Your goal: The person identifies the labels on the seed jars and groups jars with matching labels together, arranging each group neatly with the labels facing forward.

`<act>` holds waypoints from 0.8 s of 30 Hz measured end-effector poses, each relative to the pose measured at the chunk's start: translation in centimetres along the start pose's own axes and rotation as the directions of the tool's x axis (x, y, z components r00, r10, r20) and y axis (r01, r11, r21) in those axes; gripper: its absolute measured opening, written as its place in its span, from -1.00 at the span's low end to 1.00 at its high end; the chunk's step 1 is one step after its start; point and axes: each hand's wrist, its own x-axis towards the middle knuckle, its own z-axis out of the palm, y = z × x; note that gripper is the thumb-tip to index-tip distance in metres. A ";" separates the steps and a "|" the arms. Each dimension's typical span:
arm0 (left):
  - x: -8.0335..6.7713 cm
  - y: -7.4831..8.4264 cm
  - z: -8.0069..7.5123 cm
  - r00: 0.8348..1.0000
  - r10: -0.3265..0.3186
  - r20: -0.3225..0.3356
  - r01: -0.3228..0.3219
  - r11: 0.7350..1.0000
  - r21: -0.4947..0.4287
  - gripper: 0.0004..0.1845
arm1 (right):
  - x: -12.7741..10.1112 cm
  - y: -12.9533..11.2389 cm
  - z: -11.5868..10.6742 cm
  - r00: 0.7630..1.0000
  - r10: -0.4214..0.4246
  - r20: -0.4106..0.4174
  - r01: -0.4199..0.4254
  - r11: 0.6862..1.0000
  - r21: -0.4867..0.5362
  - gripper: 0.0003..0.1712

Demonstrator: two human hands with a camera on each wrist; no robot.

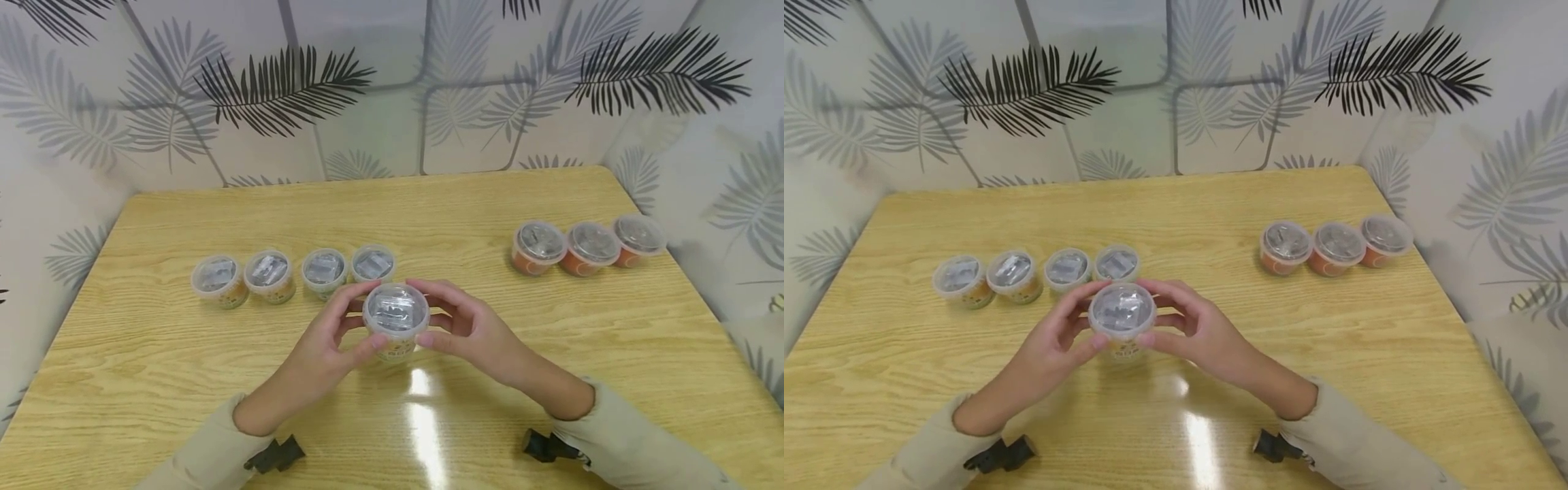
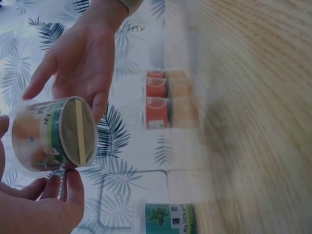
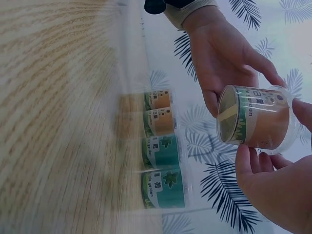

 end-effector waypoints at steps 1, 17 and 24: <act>0.0 0.0 0.0 1.000 0.009 -0.001 -0.009 1.000 -0.005 -0.36 | 0.0 0.0 0.0 1.000 0.003 -0.006 -0.003 1.000 0.003 -0.32; -0.1 -0.1 -0.4 0.999 -0.041 0.005 0.039 0.984 0.175 -0.23 | 0.5 0.8 0.7 0.998 -0.061 -0.007 0.060 0.993 -0.104 -0.28; -0.6 -0.1 -1.8 0.998 -0.056 -0.026 0.061 0.971 0.231 -0.23 | 0.5 0.7 0.2 0.998 -0.065 -0.020 0.063 0.992 -0.106 -0.35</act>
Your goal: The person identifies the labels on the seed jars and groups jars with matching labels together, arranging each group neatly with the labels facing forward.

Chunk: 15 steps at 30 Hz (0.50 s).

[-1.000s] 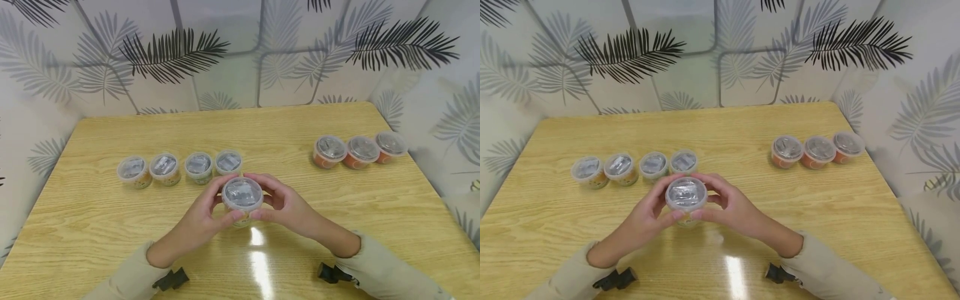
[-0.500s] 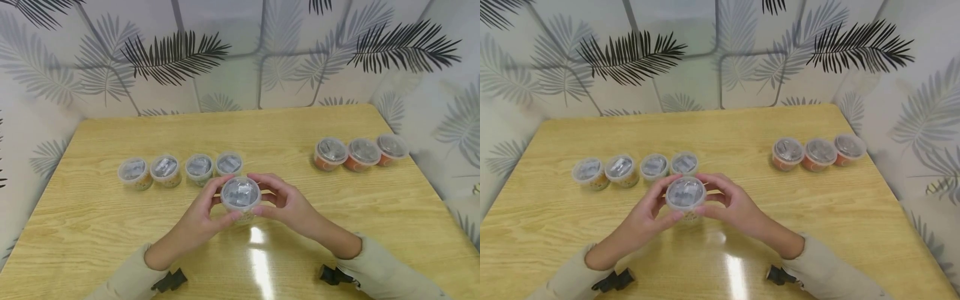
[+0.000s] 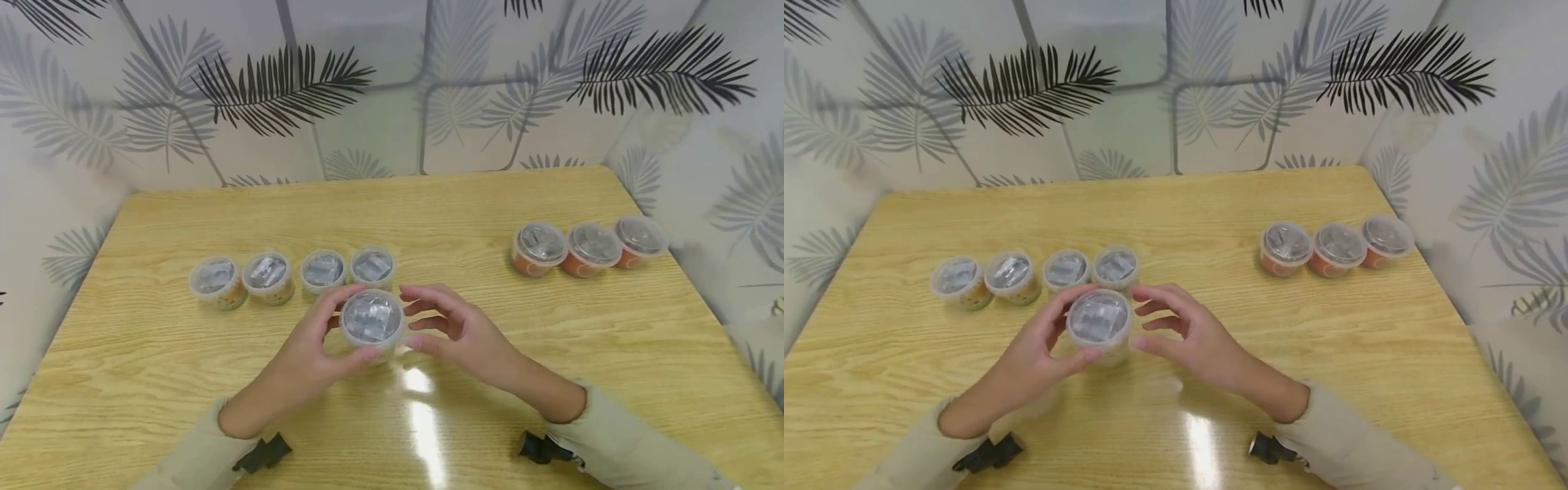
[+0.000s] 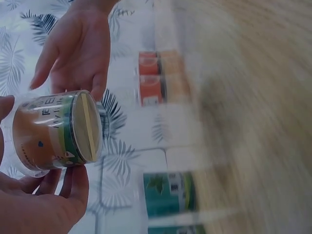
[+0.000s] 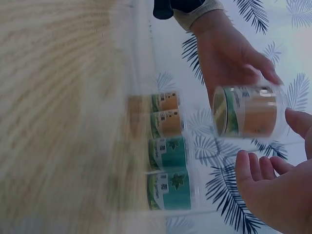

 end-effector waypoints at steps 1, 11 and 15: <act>-0.1 -0.1 -0.4 1.000 0.001 -0.010 -0.001 1.000 0.001 -0.23 | 0.0 0.0 -0.3 1.000 -0.007 -0.009 0.006 1.000 -0.017 -0.37; -3.1 -0.8 -7.8 0.977 0.072 -0.200 -0.094 0.990 -0.103 -0.24 | 0.1 -0.1 -6.4 0.985 -0.129 -0.114 0.083 0.936 -0.341 -0.49; -4.4 -1.7 -11.1 0.953 0.107 -0.284 -0.170 0.963 -0.207 -0.29 | -0.2 -0.3 -10.0 0.980 -0.088 -0.177 -0.030 0.817 -0.576 -0.49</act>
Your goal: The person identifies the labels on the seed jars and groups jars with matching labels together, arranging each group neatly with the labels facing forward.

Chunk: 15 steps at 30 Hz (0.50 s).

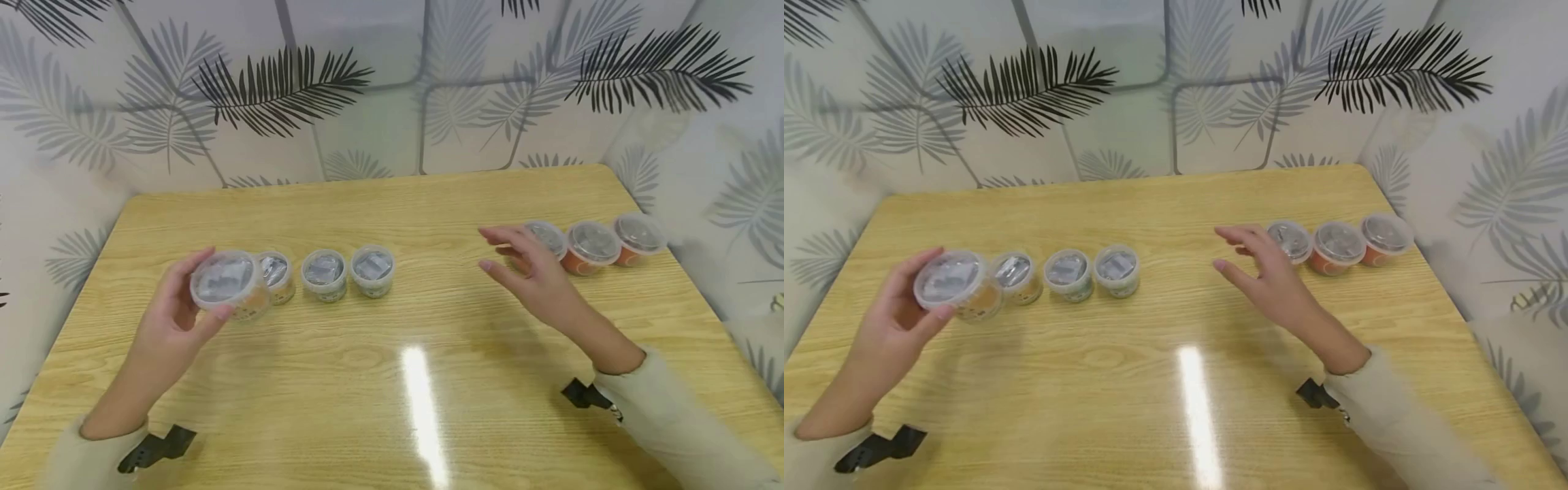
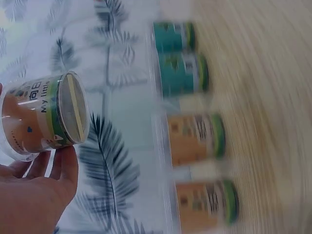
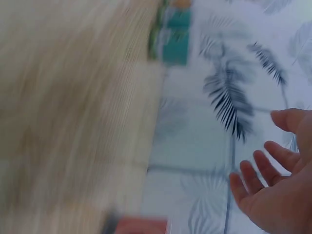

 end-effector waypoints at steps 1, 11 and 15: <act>-0.1 0.0 -0.9 1.000 0.000 -0.024 -0.001 1.000 -0.017 -0.30 | 0.1 0.6 -0.7 1.000 0.015 -0.001 -0.015 0.997 -0.082 -0.48; -1.2 -2.5 -10.0 0.963 -0.127 -0.237 0.132 0.991 0.004 -0.36 | -0.7 5.8 -5.4 0.982 0.186 -0.010 -0.174 0.898 -0.404 -0.40; -2.2 -4.8 -12.5 0.941 -0.208 -0.266 0.223 0.975 0.026 -0.37 | -1.1 6.7 -5.8 0.965 0.257 0.049 -0.212 0.879 -0.427 -0.37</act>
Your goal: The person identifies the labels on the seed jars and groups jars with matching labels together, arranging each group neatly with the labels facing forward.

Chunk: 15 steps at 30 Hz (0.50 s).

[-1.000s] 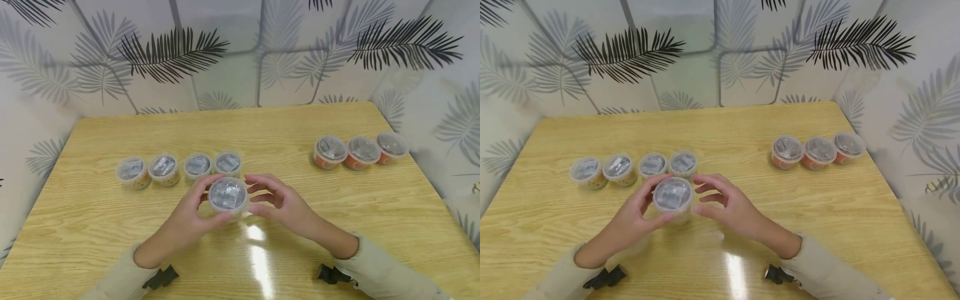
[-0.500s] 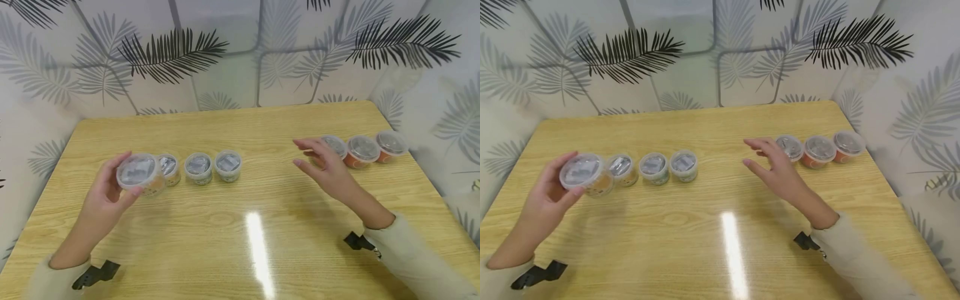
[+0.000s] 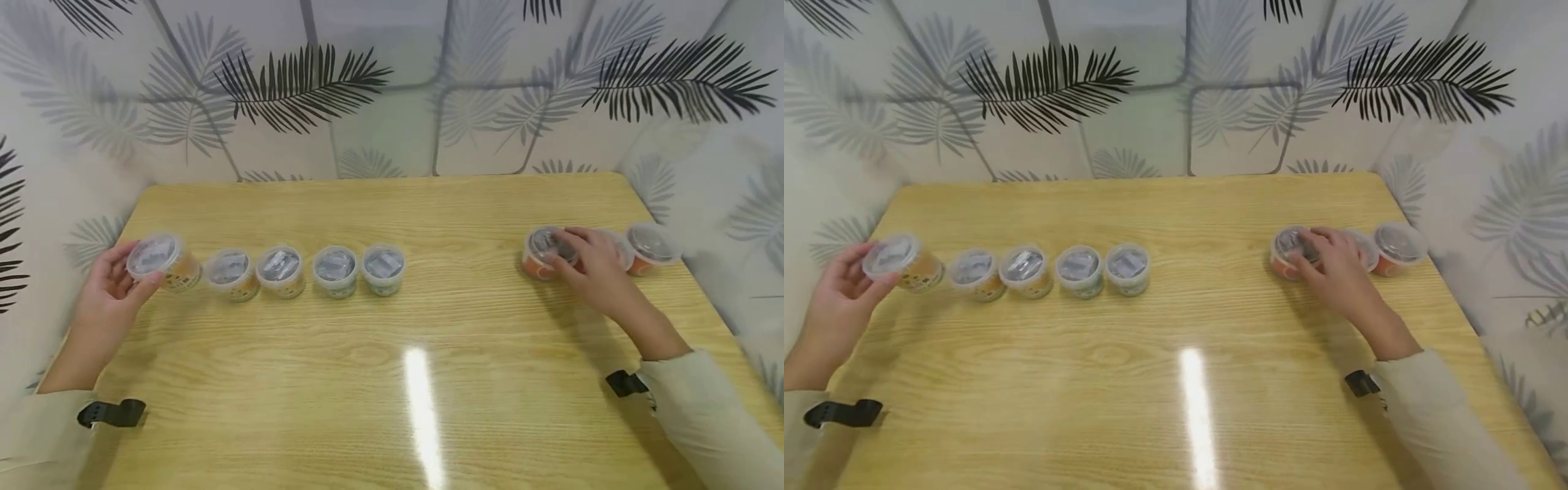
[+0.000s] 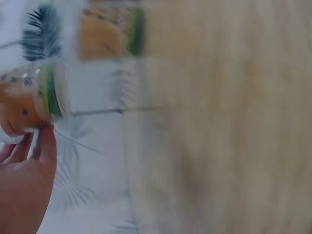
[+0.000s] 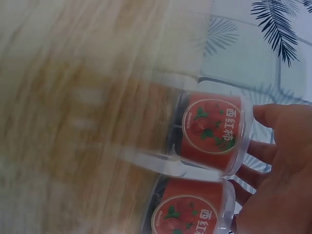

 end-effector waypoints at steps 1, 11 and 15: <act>0.1 -0.6 -0.3 1.000 -0.018 -0.009 0.018 1.000 0.014 -0.37 | -0.1 0.2 0.0 1.000 0.011 0.024 -0.012 1.000 0.003 -0.37; 0.6 -2.7 -1.7 0.993 -0.113 0.033 0.109 0.989 0.096 -0.39 | -0.4 1.1 0.3 0.999 0.002 0.048 0.000 0.999 -0.032 -0.31; 0.8 -3.3 -1.4 0.980 -0.145 0.139 0.124 0.981 0.151 -0.39 | -0.6 1.4 0.5 1.000 -0.008 0.003 0.008 1.000 -0.011 -0.33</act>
